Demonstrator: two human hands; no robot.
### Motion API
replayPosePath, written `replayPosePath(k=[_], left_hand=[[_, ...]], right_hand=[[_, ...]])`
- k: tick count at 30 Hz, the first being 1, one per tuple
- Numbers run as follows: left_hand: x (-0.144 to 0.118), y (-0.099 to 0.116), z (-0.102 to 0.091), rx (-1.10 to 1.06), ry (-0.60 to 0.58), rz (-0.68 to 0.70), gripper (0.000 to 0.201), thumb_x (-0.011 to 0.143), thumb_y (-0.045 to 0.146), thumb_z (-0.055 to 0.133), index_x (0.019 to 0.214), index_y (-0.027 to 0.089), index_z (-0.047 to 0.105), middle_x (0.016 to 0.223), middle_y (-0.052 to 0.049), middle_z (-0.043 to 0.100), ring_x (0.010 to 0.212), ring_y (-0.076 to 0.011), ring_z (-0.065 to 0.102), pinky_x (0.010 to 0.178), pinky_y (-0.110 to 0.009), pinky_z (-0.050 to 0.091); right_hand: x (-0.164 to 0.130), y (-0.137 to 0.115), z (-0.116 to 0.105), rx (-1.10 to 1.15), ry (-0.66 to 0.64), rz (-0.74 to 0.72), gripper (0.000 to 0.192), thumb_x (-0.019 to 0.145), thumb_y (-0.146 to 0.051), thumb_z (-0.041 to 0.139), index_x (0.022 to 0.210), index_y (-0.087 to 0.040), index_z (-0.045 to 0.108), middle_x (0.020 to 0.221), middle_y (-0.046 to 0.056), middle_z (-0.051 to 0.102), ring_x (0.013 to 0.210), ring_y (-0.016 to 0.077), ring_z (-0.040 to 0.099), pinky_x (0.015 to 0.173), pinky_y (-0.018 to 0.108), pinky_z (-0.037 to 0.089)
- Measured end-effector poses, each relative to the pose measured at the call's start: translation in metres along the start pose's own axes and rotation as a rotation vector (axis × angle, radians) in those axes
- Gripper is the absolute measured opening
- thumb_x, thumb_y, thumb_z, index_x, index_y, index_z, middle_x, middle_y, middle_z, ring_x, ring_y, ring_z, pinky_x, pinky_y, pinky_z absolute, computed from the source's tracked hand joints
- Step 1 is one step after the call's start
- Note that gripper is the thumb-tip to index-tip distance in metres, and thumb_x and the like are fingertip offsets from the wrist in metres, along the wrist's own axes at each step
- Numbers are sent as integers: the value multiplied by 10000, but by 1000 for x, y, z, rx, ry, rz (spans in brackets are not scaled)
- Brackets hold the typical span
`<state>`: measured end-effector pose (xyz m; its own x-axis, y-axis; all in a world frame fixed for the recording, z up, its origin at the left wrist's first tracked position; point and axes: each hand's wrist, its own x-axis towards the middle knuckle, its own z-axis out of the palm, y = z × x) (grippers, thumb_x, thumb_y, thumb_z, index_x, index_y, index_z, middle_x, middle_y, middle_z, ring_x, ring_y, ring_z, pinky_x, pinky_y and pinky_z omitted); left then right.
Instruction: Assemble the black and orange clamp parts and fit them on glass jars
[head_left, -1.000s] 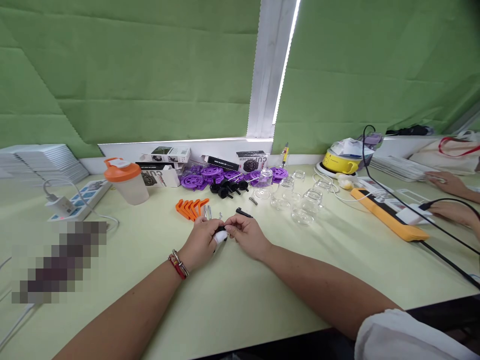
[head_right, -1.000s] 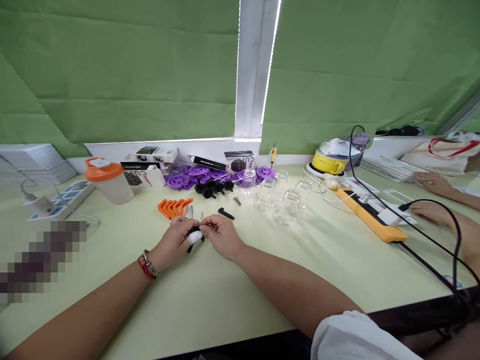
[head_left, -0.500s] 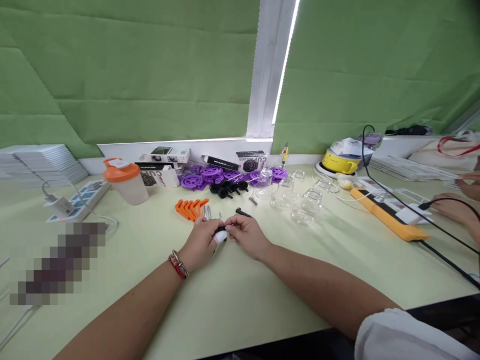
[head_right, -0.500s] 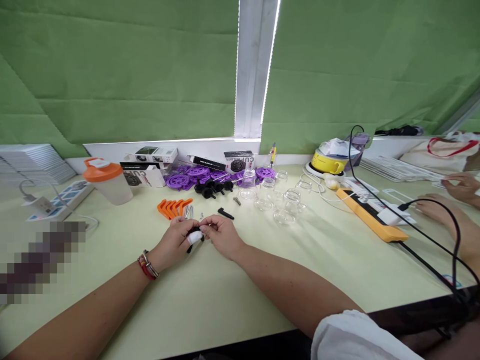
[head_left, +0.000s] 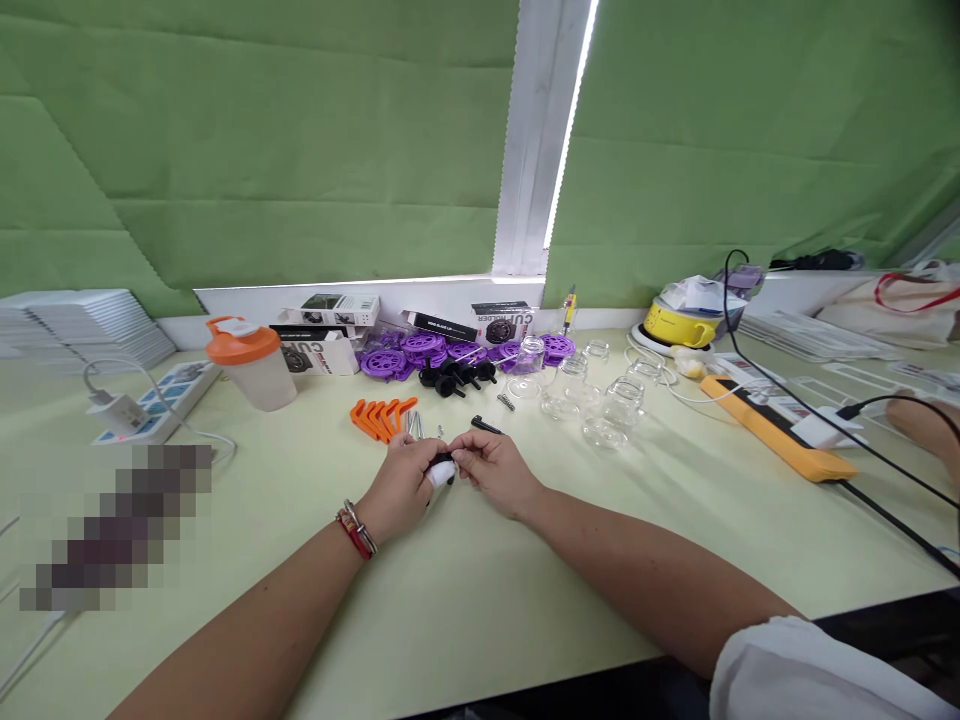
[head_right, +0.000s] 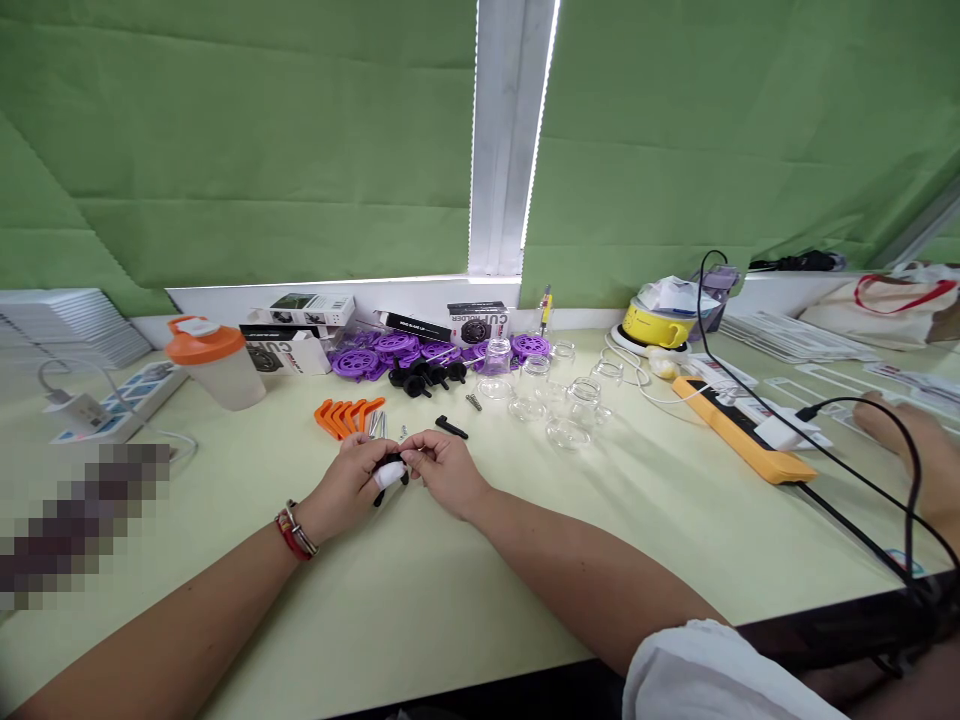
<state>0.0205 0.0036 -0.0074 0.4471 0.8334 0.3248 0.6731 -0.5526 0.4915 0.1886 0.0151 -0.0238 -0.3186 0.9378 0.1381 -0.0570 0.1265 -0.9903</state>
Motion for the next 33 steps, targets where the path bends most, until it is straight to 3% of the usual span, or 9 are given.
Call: replayPosePath(k=[11, 13, 17, 21, 26, 33], left_hand=[[0, 0, -1, 7, -11, 17, 181, 854, 208, 416, 917, 229, 584, 810, 2, 622, 757, -183, 448, 822, -366, 332], [0, 0, -2, 18, -14, -18, 173, 860, 233, 412, 879, 225, 584, 790, -3, 618, 762, -191, 441, 816, -372, 337], [0, -1, -3, 20, -24, -81, 168, 856, 273, 422, 855, 224, 582, 787, -17, 613, 800, -213, 433, 799, -378, 354], [0, -2, -2, 2, -26, -87, 179, 857, 293, 421, 850, 222, 585, 785, -25, 606, 803, -215, 435, 775, -373, 374], [-2, -4, -1, 2, -14, -76, 201, 860, 316, 422, 892, 216, 594, 813, -37, 611, 819, -219, 446, 789, -397, 380], [-2, -3, -2, -5, -1, -64, 193, 858, 322, 431, 877, 219, 594, 797, -35, 617, 791, -215, 456, 761, -384, 390]], right_hand=[[5, -3, -5, -95, -26, 0, 203, 755, -327, 588, 874, -167, 625, 602, -22, 541, 541, 98, 493, 493, 219, 379], [14, -4, -19, -219, 23, -24, 204, 774, -305, 562, 914, -168, 621, 664, -3, 582, 575, 110, 534, 531, 232, 416], [34, -3, -65, -699, 312, -92, 249, 827, -196, 461, 1020, -177, 618, 1015, 71, 627, 744, 147, 604, 696, 291, 465], [44, 5, -96, -1100, 241, -68, 334, 822, -106, 444, 1094, -195, 616, 1200, 73, 573, 1031, 206, 555, 868, 309, 411], [47, 12, -97, -1225, 145, 50, 288, 837, -144, 473, 1073, -201, 627, 1169, 76, 582, 1017, 221, 554, 807, 299, 405], [44, 6, -96, -1234, 221, 120, 142, 807, -195, 558, 926, -188, 633, 1019, 78, 613, 907, 200, 558, 710, 280, 375]])
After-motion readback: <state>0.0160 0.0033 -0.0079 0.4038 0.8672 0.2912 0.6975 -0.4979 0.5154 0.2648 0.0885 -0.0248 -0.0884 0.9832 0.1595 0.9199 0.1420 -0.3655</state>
